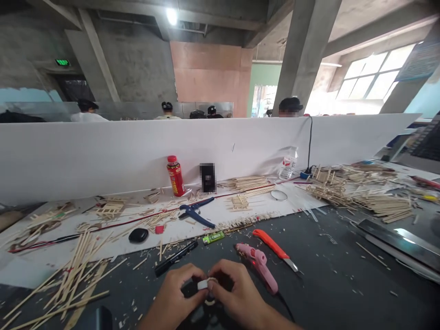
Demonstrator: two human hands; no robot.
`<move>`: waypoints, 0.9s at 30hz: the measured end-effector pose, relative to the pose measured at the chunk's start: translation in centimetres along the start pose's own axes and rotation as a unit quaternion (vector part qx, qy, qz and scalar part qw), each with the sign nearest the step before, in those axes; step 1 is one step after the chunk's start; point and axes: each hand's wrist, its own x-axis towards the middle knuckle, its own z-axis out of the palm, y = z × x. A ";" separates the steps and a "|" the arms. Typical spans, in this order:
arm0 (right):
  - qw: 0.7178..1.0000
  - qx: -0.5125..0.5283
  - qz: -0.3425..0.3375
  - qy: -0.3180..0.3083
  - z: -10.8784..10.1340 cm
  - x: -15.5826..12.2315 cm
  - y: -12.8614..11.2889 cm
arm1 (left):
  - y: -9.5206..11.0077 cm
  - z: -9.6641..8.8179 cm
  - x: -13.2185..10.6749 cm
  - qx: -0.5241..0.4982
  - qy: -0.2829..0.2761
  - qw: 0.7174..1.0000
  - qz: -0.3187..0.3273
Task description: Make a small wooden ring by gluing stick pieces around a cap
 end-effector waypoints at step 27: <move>0.954 0.269 0.120 -0.053 -1.7 -1.7 -0.8 | -0.8 1.8 0.3 -0.055 0.049 0.997 0.019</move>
